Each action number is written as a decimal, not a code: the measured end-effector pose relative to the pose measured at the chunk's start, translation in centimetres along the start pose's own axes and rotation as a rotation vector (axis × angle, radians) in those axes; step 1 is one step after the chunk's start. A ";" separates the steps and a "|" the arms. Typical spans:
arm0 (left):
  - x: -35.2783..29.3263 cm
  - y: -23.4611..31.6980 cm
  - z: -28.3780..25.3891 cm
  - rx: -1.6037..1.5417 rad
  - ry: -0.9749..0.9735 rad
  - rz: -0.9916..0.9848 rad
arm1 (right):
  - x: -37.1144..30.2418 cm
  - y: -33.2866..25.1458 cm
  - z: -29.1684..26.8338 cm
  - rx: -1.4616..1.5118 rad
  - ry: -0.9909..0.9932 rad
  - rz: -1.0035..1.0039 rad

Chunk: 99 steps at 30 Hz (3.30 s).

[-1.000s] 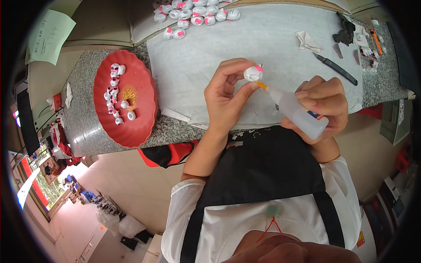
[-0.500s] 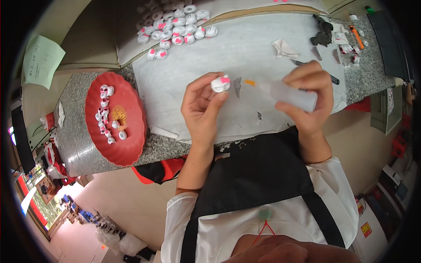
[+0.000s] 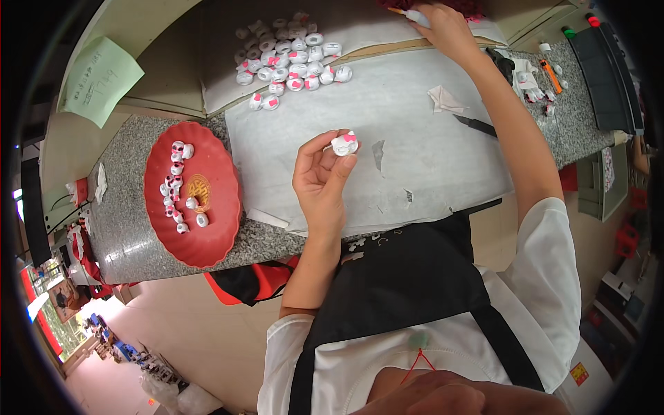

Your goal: Gluing small pink bow accessories onto white toy cat heads at a factory workbench.

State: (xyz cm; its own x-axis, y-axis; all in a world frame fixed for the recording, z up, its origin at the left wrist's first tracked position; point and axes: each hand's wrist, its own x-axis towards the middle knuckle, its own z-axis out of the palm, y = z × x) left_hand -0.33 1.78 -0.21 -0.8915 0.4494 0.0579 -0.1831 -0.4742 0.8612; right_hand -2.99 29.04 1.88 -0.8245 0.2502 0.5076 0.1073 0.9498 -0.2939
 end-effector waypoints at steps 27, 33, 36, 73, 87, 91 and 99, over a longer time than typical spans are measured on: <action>0.0 0.1 -0.2 -0.025 -0.027 -0.055 | -1.6 -1.2 -1.9 0.463 -0.208 0.148; 0.1 -0.1 -0.1 -0.069 -0.139 -0.047 | -8.3 -9.9 -3.3 1.207 -0.751 0.499; -0.2 0.4 0.4 -0.101 -0.202 -0.184 | -9.9 -10.9 -2.5 1.372 -0.688 0.620; -0.5 0.1 0.0 0.058 -0.204 -0.096 | -12.2 -12.1 -2.7 1.306 -0.228 0.441; -0.5 0.0 -0.1 -0.063 -0.310 -0.137 | -12.2 -12.2 -2.8 1.377 -0.267 0.404; -0.5 -0.1 -0.2 -0.066 -0.338 -0.110 | -12.2 -12.2 -3.1 1.441 -0.312 0.490; -0.8 0.0 -0.1 -0.033 -0.333 -0.100 | -12.2 -12.2 -3.1 1.505 -0.354 0.580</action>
State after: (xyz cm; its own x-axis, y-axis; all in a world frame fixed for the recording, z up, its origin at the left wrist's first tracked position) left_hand 0.32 1.37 -0.35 -0.6854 0.7145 0.1407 -0.2808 -0.4376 0.8542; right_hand 7.51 14.95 1.78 -0.9698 0.2308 -0.0791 -0.0002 -0.3252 -0.9456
